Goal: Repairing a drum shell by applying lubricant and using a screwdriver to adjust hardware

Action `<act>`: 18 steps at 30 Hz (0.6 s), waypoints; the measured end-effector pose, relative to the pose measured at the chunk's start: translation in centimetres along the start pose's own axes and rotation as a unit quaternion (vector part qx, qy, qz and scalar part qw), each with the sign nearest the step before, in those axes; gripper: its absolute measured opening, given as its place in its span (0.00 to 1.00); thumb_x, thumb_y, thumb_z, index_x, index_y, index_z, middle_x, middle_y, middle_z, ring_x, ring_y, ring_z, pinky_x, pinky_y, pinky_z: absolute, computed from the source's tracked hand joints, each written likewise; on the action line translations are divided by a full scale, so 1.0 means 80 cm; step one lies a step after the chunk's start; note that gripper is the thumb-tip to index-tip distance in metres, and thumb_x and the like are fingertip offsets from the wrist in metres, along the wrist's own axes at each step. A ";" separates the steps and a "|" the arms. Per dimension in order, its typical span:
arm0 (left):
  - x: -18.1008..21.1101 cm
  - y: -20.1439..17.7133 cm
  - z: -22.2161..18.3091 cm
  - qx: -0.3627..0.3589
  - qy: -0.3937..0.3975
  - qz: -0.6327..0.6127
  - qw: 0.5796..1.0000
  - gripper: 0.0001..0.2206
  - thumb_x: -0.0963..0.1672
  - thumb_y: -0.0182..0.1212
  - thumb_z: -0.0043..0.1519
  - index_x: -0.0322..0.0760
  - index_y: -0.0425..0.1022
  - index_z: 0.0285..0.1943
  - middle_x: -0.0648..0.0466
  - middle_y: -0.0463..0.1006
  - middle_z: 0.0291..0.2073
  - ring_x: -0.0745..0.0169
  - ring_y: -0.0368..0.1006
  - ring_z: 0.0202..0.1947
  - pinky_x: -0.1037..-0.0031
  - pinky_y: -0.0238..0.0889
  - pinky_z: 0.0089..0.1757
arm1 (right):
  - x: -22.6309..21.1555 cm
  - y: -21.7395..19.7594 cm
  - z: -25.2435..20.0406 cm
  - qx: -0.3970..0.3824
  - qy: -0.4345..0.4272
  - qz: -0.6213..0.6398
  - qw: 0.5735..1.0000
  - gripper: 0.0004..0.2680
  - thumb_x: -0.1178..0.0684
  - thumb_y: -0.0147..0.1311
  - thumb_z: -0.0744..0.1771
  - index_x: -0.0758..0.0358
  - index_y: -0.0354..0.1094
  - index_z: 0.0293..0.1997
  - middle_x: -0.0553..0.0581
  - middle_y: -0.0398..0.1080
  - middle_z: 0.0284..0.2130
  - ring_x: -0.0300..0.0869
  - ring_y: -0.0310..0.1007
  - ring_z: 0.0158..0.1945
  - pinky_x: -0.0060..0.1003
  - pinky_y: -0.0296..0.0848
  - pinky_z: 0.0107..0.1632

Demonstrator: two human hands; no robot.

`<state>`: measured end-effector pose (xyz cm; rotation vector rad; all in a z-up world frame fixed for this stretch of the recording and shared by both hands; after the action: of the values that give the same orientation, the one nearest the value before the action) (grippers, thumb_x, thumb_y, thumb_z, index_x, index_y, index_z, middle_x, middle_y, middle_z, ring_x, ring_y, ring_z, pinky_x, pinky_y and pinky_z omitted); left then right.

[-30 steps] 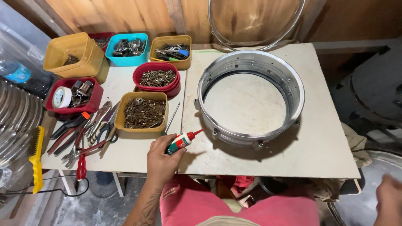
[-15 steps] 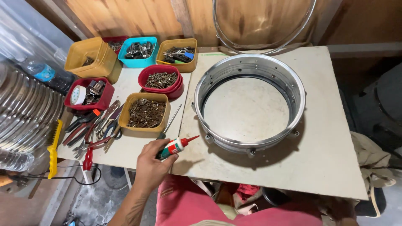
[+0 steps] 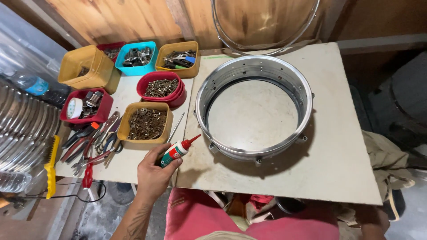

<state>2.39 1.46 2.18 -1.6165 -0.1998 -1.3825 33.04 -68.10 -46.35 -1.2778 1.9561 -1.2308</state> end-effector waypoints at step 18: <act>-0.038 -0.002 0.000 -0.023 0.235 0.160 0.959 0.22 0.48 0.73 0.51 0.46 0.79 0.56 0.55 0.79 0.48 0.51 0.71 0.50 0.61 0.62 0.52 | 0.051 -0.210 -0.003 0.229 -0.140 0.304 0.914 0.24 0.55 0.62 0.67 0.76 0.65 0.71 0.86 0.73 0.46 0.70 0.77 0.36 0.59 0.74 0.37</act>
<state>1.25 2.91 -0.26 -1.2431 0.3627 -1.4722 38.63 -74.25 -31.17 -0.5088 1.5495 -1.0241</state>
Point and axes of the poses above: each hand's wrist, its own z-axis towards the middle knuckle, its own y-axis out of the palm, x = y × z, the point moved 5 cm from there along z, towards the middle knuckle
